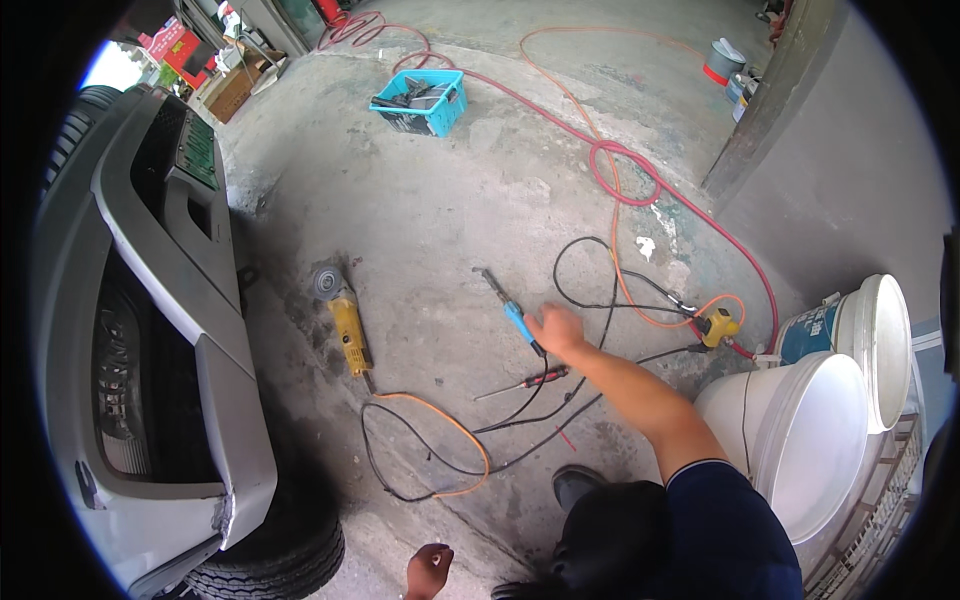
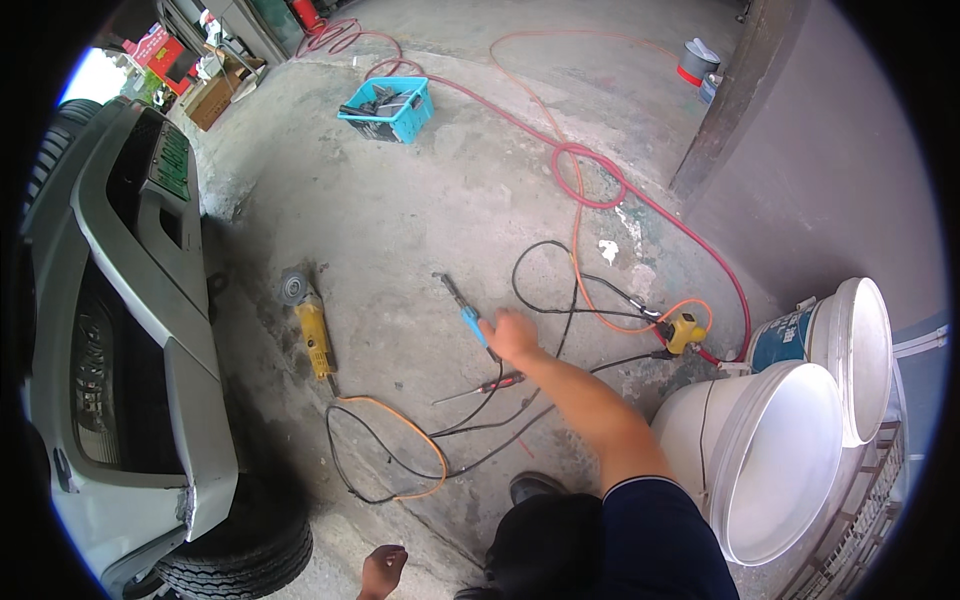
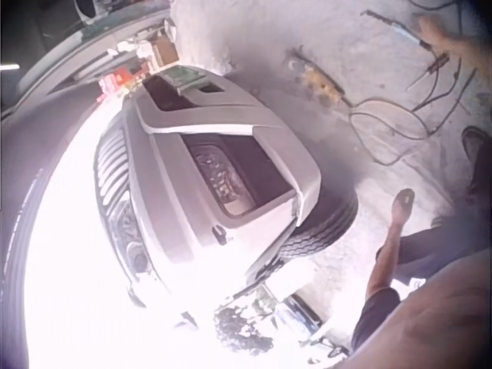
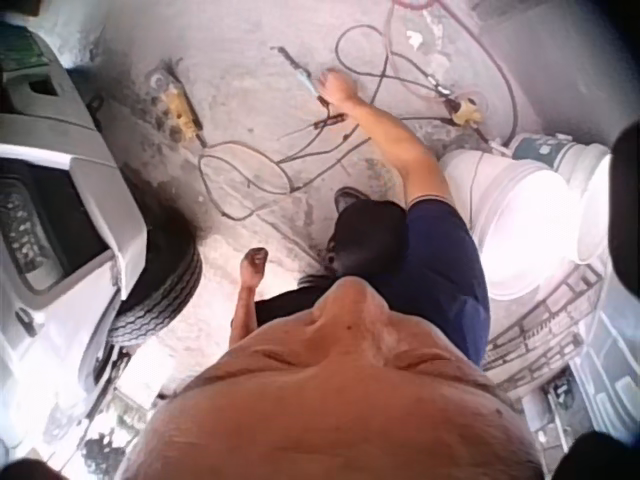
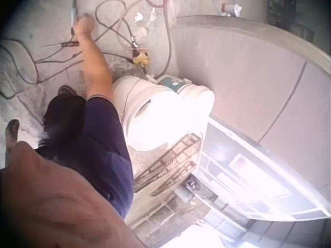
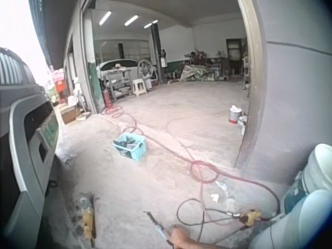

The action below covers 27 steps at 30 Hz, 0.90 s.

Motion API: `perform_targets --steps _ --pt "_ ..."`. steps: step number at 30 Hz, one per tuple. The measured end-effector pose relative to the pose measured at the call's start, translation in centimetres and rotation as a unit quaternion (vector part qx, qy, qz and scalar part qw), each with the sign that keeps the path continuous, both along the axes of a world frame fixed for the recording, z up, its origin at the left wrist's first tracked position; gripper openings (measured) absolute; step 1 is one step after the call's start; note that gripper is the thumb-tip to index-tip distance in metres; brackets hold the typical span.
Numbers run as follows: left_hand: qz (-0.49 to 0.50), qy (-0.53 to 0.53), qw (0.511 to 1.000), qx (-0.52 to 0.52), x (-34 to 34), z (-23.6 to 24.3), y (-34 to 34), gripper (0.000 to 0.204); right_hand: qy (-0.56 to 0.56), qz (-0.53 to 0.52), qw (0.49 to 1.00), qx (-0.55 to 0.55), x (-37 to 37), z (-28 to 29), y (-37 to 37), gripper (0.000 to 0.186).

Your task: The person uses a yellow angle grinder to smooth the front bumper of a silver car, then applies a filler with a blue soldering iron to the same area. The person sits on the floor during the repair.

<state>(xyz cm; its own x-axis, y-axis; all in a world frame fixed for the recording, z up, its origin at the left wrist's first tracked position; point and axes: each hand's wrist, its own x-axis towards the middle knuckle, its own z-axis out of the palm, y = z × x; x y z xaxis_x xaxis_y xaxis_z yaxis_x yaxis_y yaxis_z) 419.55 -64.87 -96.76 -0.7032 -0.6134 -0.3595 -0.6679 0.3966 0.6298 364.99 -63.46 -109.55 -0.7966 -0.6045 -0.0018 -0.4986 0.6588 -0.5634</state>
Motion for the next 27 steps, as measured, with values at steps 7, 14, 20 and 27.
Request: perform_targets --steps 7,14,20,27 --pt "0.056 0.007 0.998 -0.012 -2.9 2.4 -0.8 0.016 0.129 -0.039 0.99 -0.032 -12.2 1.5 0.6 0.036" --pt "0.143 0.043 0.988 -0.038 -15.9 6.6 -8.1 0.016 0.095 -0.018 0.989 0.107 -24.3 0.6 -5.1 0.068" --pt "0.14 0.201 0.96 -0.137 -34.7 10.3 -18.8 0.033 -0.049 -0.014 0.964 0.262 -27.6 2.5 -10.1 0.114" --pt "-0.034 0.125 0.942 -0.31 -61.0 5.9 -35.7 0.073 -0.065 -0.029 0.952 0.299 -29.2 1.2 -10.5 0.125"
